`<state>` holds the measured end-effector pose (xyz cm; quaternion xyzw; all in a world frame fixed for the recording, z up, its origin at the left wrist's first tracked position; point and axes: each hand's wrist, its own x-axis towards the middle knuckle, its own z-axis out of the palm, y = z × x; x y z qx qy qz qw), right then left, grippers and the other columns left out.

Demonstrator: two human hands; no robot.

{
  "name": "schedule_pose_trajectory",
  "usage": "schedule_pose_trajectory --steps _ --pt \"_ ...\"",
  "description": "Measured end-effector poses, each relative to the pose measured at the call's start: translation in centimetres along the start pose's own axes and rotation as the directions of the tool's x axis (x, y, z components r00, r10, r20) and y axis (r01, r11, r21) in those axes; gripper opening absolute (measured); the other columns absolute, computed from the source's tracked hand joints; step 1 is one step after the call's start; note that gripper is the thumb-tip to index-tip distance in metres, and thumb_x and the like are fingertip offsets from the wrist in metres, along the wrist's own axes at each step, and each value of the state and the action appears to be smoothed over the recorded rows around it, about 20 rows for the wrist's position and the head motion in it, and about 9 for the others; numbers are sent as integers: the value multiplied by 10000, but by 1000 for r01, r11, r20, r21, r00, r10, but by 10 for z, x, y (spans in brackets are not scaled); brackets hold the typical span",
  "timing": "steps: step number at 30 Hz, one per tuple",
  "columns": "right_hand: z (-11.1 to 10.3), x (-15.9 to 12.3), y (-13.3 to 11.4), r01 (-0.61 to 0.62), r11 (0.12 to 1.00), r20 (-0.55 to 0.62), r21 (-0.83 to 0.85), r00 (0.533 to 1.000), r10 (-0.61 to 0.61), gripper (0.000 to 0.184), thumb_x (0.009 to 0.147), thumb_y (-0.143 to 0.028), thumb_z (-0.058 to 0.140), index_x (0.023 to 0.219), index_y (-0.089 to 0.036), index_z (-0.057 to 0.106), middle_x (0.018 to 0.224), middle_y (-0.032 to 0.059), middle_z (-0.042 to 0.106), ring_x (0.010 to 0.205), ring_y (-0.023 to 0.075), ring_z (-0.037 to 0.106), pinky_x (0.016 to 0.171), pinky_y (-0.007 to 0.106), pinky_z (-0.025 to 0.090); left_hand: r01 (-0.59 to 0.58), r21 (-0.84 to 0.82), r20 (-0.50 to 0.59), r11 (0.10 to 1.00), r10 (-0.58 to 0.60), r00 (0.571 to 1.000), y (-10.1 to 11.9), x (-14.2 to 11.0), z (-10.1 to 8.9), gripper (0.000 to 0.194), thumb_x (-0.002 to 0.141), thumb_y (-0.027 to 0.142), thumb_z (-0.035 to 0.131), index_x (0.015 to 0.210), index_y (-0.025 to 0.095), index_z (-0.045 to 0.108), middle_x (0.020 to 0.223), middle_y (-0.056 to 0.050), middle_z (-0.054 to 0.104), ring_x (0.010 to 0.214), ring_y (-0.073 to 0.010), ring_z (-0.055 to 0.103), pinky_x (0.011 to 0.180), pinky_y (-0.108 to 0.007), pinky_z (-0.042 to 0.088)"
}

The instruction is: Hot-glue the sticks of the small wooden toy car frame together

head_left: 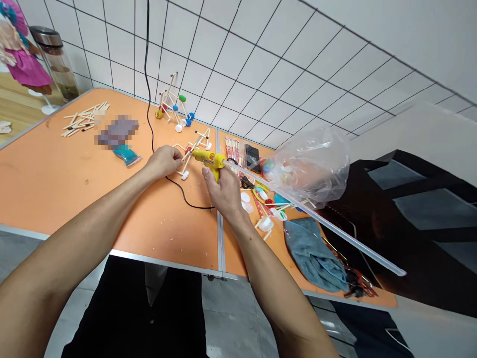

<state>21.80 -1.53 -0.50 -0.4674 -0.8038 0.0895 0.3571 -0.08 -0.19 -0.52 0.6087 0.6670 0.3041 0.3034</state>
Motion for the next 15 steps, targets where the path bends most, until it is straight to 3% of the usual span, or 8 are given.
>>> schedule_pose_trajectory --steps 15 --pt "0 1 0 -24 999 28 -27 999 25 453 1059 -608 553 1107 -225 791 1114 156 832 1083 392 772 919 516 616 -10 -8 7 1000 11 1000 2 -1 -1 208 856 204 711 653 249 716 533 -3 590 700 -227 620 680 -350 381"
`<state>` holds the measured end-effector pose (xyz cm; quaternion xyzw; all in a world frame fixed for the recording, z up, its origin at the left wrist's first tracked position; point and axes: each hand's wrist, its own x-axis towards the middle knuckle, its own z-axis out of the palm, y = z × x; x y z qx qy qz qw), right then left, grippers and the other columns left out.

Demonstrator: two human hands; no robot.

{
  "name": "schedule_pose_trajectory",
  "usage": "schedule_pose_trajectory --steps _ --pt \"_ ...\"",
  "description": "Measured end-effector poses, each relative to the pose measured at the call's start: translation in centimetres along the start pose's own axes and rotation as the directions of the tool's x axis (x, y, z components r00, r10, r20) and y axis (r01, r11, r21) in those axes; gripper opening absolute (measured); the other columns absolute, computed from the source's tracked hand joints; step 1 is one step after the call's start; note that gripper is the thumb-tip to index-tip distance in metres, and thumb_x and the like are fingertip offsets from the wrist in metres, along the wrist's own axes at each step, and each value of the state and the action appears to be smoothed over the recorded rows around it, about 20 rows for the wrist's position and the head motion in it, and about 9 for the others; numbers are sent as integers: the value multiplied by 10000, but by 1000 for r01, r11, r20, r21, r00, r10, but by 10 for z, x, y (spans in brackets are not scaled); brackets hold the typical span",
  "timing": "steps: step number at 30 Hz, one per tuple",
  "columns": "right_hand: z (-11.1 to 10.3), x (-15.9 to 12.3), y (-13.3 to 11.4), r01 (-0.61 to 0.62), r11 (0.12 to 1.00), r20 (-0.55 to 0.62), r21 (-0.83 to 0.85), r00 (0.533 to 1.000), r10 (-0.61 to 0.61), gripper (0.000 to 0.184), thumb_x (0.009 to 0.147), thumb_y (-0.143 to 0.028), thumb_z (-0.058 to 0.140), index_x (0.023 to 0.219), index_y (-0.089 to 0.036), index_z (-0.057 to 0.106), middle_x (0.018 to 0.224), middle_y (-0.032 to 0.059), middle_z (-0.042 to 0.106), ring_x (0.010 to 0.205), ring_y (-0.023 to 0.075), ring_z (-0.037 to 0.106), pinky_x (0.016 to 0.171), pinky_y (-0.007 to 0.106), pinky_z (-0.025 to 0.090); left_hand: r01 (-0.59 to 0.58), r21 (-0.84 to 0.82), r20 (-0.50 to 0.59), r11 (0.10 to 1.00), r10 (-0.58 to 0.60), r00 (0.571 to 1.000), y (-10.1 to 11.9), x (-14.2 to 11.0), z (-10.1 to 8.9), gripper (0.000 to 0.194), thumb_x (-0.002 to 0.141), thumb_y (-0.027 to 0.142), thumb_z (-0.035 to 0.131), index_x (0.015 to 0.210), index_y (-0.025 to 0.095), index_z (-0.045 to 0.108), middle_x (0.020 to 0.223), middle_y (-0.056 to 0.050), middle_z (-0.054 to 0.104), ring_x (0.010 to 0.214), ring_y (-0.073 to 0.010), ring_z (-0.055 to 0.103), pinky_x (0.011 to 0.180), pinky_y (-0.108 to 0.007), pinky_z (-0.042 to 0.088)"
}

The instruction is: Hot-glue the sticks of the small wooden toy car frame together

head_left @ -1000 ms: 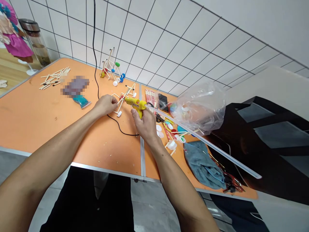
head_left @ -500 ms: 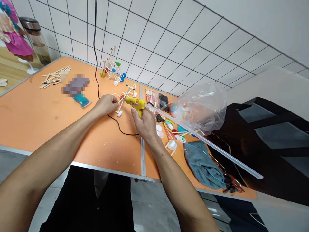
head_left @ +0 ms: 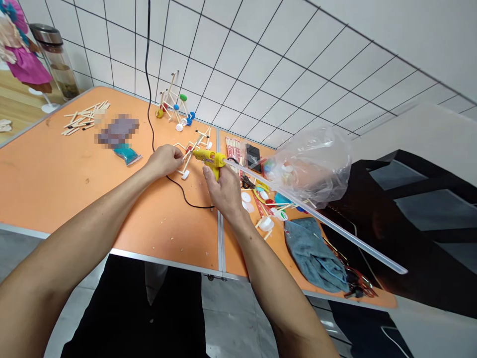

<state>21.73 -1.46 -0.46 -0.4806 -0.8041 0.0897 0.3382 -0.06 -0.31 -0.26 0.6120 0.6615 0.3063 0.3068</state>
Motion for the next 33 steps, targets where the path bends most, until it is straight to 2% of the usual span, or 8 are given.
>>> schedule_pose_trajectory --steps 16,33 --pt "2 0 3 25 1000 -5 0 1000 -25 540 1072 -664 513 1133 -215 807 1132 162 831 1097 394 761 902 503 612 -18 29 25 999 17 1000 0 -1 -1 181 885 211 673 727 235 757 517 17 563 645 -200 571 655 -332 362" --pt "3 0 5 49 999 -10 -16 999 -49 555 1086 -678 483 1126 -221 795 1120 154 838 1075 387 780 889 491 620 17 25 25 1000 -17 1000 7 -5 -3 227 903 165 660 694 223 727 522 22 554 617 -186 535 664 -338 358"
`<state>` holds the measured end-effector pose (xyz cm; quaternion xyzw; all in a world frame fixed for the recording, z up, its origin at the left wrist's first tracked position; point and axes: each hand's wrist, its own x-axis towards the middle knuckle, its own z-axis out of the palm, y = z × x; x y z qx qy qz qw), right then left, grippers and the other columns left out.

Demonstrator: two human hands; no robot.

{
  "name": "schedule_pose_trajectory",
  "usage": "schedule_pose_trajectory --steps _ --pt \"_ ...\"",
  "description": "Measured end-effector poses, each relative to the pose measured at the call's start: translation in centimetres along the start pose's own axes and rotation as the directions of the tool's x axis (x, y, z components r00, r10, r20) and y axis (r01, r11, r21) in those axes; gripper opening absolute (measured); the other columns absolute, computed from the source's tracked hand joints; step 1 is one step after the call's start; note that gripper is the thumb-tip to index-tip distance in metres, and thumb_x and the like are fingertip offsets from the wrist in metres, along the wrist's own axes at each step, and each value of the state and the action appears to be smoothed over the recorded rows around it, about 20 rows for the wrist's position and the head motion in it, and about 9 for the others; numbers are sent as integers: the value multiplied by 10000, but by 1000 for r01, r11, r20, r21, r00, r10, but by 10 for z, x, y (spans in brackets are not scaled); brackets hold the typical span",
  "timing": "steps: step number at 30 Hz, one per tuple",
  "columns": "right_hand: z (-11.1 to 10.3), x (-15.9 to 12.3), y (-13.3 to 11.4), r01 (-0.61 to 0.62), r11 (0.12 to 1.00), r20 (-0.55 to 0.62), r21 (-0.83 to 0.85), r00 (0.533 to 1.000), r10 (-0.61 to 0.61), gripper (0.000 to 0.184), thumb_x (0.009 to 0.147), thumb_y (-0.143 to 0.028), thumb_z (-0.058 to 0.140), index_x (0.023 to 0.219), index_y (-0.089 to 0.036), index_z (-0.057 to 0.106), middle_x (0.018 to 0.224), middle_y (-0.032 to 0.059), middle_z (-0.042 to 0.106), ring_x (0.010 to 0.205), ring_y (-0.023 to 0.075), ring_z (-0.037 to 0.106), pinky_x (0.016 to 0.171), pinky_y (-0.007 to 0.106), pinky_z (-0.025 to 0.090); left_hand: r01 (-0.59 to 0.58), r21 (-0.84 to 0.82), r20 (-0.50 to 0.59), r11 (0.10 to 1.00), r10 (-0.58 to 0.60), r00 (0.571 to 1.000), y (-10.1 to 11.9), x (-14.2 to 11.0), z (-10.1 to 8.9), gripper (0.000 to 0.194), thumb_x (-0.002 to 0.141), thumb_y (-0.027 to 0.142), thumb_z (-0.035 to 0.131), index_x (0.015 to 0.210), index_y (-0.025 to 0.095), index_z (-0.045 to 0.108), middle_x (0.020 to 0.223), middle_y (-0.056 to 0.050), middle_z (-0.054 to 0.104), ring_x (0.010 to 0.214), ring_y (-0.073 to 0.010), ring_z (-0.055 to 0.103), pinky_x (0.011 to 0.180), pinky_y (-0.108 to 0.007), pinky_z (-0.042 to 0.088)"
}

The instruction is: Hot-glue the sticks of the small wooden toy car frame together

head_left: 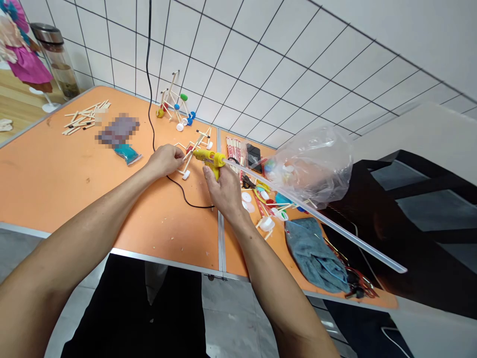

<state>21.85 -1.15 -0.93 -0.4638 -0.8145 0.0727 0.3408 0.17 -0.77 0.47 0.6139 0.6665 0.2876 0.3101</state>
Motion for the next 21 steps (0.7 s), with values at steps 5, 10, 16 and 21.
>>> schedule_pose_trajectory --steps 5,10,16,21 --pt "0 0 2 9 1000 1 -6 1000 -9 531 1090 -672 492 1109 -234 791 1099 145 838 1061 377 780 877 473 618 0 -9 -1 1000 0 1000 1 -1 0 253 900 144 663 663 225 703 520 24 558 613 -181 530 663 -335 353" --pt "0 0 0 6 1000 20 -7 1000 -6 515 1093 -647 494 1155 -234 794 1160 146 836 1121 392 775 910 491 616 6 -11 -3 1000 -6 1000 1 -1 0 250 895 145 668 661 229 698 519 26 556 612 -185 528 655 -337 350" --pt "0 -1 2 13 1000 30 -9 999 -13 527 1085 -665 495 1103 -234 798 1102 150 837 1071 391 770 903 503 617 -9 -2 -10 1000 9 1000 -3 1 1 222 897 167 666 696 230 735 532 20 564 652 -196 564 662 -335 364" --pt "-1 -2 0 11 1000 37 -13 999 -10 497 1085 -631 509 1129 -230 800 1139 154 837 1099 390 764 914 495 612 -17 13 -1 1000 17 1000 -4 3 2 221 904 197 658 699 232 732 543 12 567 661 -200 569 662 -341 366"
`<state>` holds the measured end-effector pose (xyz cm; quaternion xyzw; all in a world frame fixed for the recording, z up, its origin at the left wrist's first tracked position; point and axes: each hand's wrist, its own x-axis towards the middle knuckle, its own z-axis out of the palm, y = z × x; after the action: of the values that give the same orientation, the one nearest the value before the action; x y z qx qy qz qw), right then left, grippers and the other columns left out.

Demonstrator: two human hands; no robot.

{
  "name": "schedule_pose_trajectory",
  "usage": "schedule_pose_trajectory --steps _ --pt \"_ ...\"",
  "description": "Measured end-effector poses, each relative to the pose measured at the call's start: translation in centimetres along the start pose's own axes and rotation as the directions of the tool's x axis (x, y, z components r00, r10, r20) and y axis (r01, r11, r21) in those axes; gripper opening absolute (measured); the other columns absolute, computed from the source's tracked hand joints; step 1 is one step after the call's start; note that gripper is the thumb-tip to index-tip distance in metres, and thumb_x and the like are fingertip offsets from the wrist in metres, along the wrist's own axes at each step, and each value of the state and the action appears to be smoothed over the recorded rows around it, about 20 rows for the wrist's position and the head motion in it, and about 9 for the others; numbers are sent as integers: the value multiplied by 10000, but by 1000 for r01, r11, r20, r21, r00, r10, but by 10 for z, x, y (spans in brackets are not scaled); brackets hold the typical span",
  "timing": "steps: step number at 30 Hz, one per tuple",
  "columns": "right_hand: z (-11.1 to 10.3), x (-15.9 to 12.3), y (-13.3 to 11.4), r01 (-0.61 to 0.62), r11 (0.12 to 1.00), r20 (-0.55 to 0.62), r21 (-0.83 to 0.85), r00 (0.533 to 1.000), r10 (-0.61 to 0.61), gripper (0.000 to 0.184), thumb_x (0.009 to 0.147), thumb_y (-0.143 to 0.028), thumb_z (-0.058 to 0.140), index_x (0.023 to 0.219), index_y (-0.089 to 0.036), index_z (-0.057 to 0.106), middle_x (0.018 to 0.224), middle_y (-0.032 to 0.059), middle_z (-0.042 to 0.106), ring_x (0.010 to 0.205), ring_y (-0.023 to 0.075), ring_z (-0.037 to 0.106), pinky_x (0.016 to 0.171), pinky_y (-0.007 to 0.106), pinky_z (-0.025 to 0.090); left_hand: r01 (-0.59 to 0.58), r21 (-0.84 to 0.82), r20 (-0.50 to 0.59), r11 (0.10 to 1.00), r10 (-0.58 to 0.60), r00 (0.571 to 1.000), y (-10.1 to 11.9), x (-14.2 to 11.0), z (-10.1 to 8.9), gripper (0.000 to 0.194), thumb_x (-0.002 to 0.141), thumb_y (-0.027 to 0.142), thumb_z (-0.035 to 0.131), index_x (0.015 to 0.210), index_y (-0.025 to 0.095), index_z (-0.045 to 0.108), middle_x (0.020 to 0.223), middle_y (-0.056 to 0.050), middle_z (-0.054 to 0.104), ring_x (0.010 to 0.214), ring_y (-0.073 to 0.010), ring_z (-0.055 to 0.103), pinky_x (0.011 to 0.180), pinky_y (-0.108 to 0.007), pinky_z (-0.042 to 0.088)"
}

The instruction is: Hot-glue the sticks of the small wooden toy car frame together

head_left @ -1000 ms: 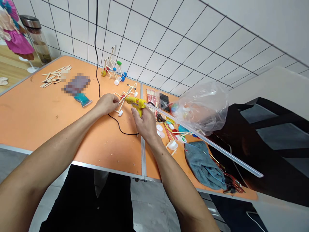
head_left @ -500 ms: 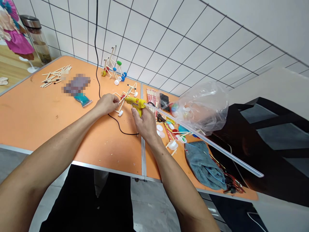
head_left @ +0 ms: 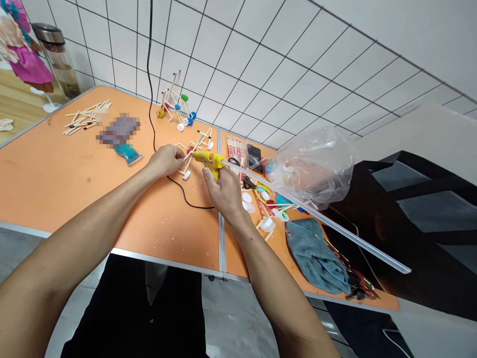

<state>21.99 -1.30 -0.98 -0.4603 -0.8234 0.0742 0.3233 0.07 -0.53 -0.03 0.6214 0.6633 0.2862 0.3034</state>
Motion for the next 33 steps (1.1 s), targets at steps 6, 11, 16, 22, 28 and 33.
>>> schedule_pose_trajectory --steps 6,11,16,22,28,33 --pt "-1 0 -3 -14 1000 21 -12 1000 14 495 1091 -608 500 1170 -225 803 1168 158 833 1136 400 759 937 505 609 -13 3 4 1000 13 1000 -2 2 0 188 871 223 648 698 240 720 552 8 560 683 -204 570 658 -342 363" --pt "-1 -2 -1 -16 1000 -16 3 1000 16 528 1080 -682 502 1140 -250 801 1131 146 837 1106 398 771 906 507 623 -9 -41 -5 999 9 1000 -3 2 1 179 809 208 673 634 243 665 575 6 560 686 -203 549 667 -348 345" --pt "-2 -3 -1 -2 999 -35 32 999 3 516 1086 -675 487 1159 -272 801 1130 120 843 1120 385 773 917 515 631 -20 -56 -10 998 20 1000 -4 2 1 197 812 195 696 625 243 659 553 12 538 679 -199 535 663 -339 332" --pt "-4 -2 -4 -15 1000 -32 22 999 15 513 1089 -646 497 1175 -246 806 1162 137 842 1130 391 774 933 515 626 -20 -17 -9 1000 20 1000 -1 1 0 218 853 191 670 641 240 671 537 21 525 652 -190 524 647 -333 341" --pt "-1 -1 0 9 1000 -57 3 998 -9 542 1100 -663 468 1194 -246 800 1150 145 840 1120 385 776 916 497 624 -13 -27 0 1000 13 1000 -2 2 0 178 839 202 680 667 240 700 544 9 566 661 -199 554 658 -336 351" --pt "2 1 -1 20 1000 -82 1 996 -20 548 1103 -663 453 1205 -250 798 1171 137 844 1126 378 777 923 487 625 -20 -32 5 999 20 1000 -3 2 0 168 840 211 695 675 243 712 541 6 577 672 -204 578 668 -335 363"
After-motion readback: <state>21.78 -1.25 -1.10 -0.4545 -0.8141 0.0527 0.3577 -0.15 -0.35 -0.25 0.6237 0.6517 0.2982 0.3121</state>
